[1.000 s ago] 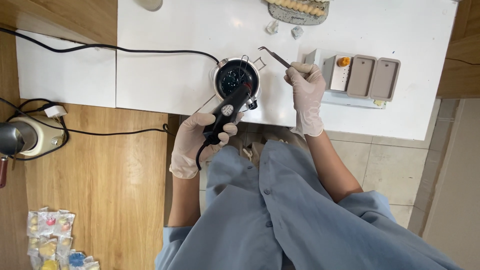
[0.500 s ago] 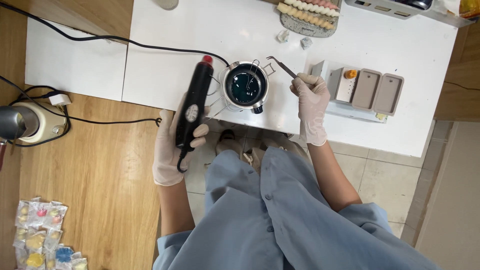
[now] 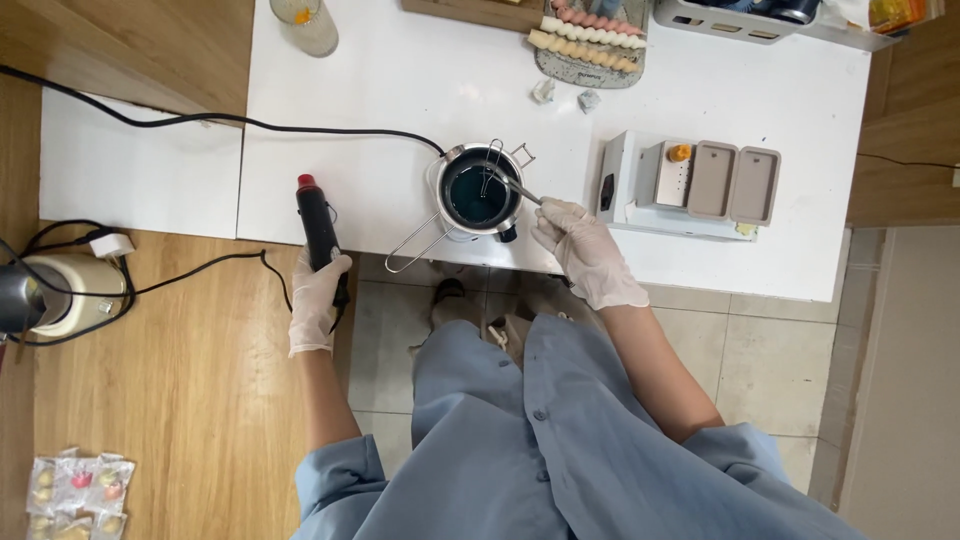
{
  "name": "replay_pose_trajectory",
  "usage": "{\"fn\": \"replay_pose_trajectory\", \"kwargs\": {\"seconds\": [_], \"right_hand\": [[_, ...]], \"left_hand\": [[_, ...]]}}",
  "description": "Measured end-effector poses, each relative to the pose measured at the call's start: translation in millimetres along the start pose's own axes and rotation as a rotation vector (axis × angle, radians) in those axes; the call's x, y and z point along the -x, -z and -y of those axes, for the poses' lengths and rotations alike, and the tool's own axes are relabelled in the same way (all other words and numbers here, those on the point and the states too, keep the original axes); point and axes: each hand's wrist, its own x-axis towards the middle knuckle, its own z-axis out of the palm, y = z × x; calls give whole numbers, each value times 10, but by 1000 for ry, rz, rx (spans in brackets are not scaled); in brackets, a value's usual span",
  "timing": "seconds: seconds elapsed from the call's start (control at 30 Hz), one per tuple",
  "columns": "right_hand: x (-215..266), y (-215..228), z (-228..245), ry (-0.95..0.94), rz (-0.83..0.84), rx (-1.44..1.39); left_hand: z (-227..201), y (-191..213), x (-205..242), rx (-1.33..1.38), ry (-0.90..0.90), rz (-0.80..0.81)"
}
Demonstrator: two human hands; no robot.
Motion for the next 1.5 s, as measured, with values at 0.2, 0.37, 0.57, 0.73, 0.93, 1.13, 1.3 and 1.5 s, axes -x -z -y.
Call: {"fn": "replay_pose_trajectory", "kwargs": {"seconds": [0.2,0.37,0.57,0.73,0.93,1.13,1.3,1.5], "right_hand": [[87,-23,-28,-137,46,-57],[224,-41,-10,-192,16,-101],[192,237,-126,-265,34,-251],[258,453,23,-257,129,-311],[387,687,310,-180,261,-337],[863,577,910,-106,209,-259],[1181,861,1069,12,118,-164],[1283,756,1341,299,-191,181]], "left_hand": [[-271,-142,103,-283,-230,-125],[-303,-239,0,-381,-241,-171],[74,-172,-567,-885,-432,-458],[-1700,-1044,381,-859,-319,-274],[-2045,-2581,-139,-676,-729,249],[-1488,-4079,-1150,-1302,-834,357],[-968,-4420,-1488,-1226,-718,275],[-1930,-3837,15,-60,80,931]]}}
